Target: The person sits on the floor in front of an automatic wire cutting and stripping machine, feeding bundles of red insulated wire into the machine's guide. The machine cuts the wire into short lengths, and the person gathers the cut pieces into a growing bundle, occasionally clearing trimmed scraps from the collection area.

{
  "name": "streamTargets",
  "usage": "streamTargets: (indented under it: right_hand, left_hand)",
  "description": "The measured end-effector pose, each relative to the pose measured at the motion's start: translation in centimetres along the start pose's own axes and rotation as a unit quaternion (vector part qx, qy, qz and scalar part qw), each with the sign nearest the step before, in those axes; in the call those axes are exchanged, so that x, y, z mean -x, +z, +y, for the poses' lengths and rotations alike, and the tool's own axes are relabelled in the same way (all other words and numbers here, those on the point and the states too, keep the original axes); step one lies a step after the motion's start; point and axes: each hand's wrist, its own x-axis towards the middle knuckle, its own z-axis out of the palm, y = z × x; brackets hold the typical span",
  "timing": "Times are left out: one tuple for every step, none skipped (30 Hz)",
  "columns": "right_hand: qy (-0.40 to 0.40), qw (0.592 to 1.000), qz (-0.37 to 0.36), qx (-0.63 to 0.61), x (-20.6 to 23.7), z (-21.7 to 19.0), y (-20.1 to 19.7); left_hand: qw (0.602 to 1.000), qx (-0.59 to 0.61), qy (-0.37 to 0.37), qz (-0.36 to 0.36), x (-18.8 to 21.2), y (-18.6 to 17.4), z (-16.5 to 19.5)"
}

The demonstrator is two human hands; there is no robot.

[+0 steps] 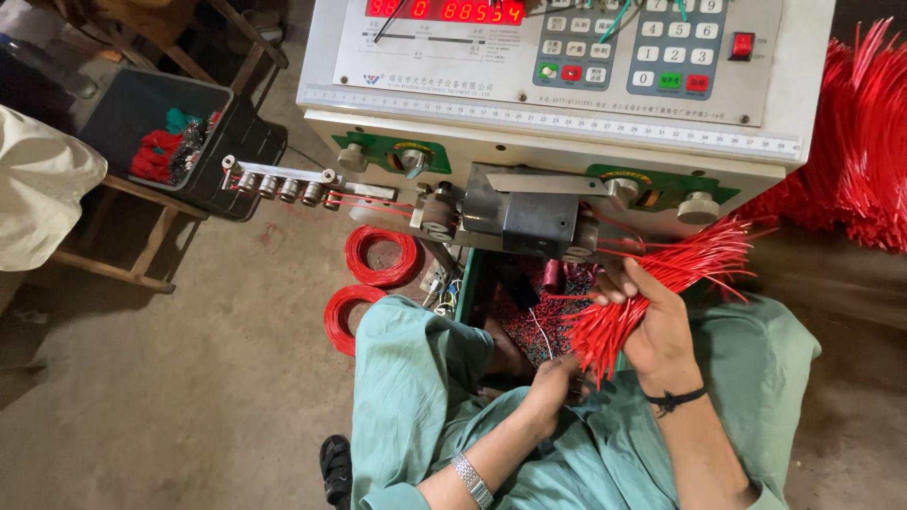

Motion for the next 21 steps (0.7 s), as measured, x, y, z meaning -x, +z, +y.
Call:
streamTargets:
  right_hand:
    - [-0.008, 1.000, 0.011, 0.017, 0.1, -0.1, 0.5]
    - [-0.016, 0.999, 0.022, 0.033, 0.3, -0.2, 1.2]
    - [-0.022, 0.998, 0.033, 0.049, 0.5, -0.3, 2.0]
    - [-0.020, 0.992, 0.100, 0.077, 0.6, -0.5, 2.7]
    - [-0.020, 0.980, 0.167, 0.105, 0.8, -0.9, 3.3]
    - [-0.020, 0.963, 0.232, 0.133, 0.8, -1.0, 3.7]
    - [-0.017, 0.967, 0.220, 0.125, 0.7, -1.0, 3.9]
    - [-0.015, 0.971, 0.209, 0.116, 0.6, -1.0, 3.9]
    - [-0.013, 0.974, 0.198, 0.108, 0.5, -1.0, 3.6]
    - [-0.018, 0.987, 0.141, 0.071, 0.3, -1.0, 3.1]
    - [-0.023, 0.996, 0.082, 0.035, 0.2, -0.9, 2.5]
    - [-0.029, 0.999, 0.023, -0.002, 0.1, -0.9, 2.0]
    - [-0.027, 0.999, 0.034, 0.006, 0.2, -0.8, 1.5]
    - [-0.026, 0.999, 0.045, 0.014, 0.2, -0.6, 1.1]
    - [-0.024, 0.998, 0.055, 0.022, 0.3, -0.5, 1.0]
    - [-0.026, 0.999, 0.040, 0.010, 0.3, -0.5, 1.1]
    - [-0.027, 0.999, 0.026, -0.003, 0.4, -0.5, 1.4]
    - [-0.028, 0.999, 0.012, -0.016, 0.5, -0.5, 1.9]
    - [-0.031, 0.999, 0.025, -0.004, 0.6, -0.6, 2.6]
    - [-0.034, 0.999, 0.037, 0.008, 0.6, -0.7, 3.3]
    - [-0.037, 0.998, 0.050, 0.020, 0.6, -0.9, 4.0]
  left_hand:
    - [1.000, 0.001, -0.001, 0.002, 0.0, 0.0, 0.0]
    - [1.000, 0.000, -0.003, 0.001, 0.0, -0.1, 0.0]
    - [1.000, -0.001, -0.005, 0.001, 0.0, -0.2, 0.0]
    - [1.000, -0.001, -0.007, 0.000, -0.1, -0.3, 0.0]
    - [1.000, 0.001, -0.005, -0.002, -0.1, -0.4, 0.0]
    - [1.000, 0.002, -0.002, -0.005, -0.1, -0.4, 0.0]
    - [1.000, 0.004, 0.000, -0.007, -0.1, -0.5, 0.0]
    - [1.000, 0.003, 0.004, -0.007, -0.1, -0.5, 0.1]
    - [1.000, 0.002, 0.008, -0.009, -0.1, -0.5, 0.1]
    - [1.000, 0.001, 0.012, -0.011, -0.1, -0.5, 0.1]
    - [1.000, 0.002, 0.008, -0.008, -0.1, -0.4, 0.2]
    - [1.000, 0.003, 0.003, -0.005, -0.1, -0.3, 0.2]
    - [1.000, 0.004, -0.001, -0.001, 0.0, -0.3, 0.2]
    - [1.000, 0.009, -0.002, -0.002, 0.0, -0.2, 0.2]
    - [1.000, 0.014, -0.002, -0.003, 0.1, -0.2, 0.1]
    - [1.000, 0.019, -0.002, -0.003, 0.1, -0.2, 0.1]
    - [1.000, 0.014, -0.003, -0.001, 0.1, -0.2, 0.1]
    - [1.000, 0.008, -0.003, 0.002, 0.1, -0.2, 0.1]
    - [1.000, 0.003, -0.003, 0.004, 0.0, -0.3, 0.0]
    - [1.000, 0.005, -0.001, 0.002, -0.1, -0.4, 0.0]
    - [1.000, 0.007, 0.002, -0.001, -0.1, -0.5, -0.1]
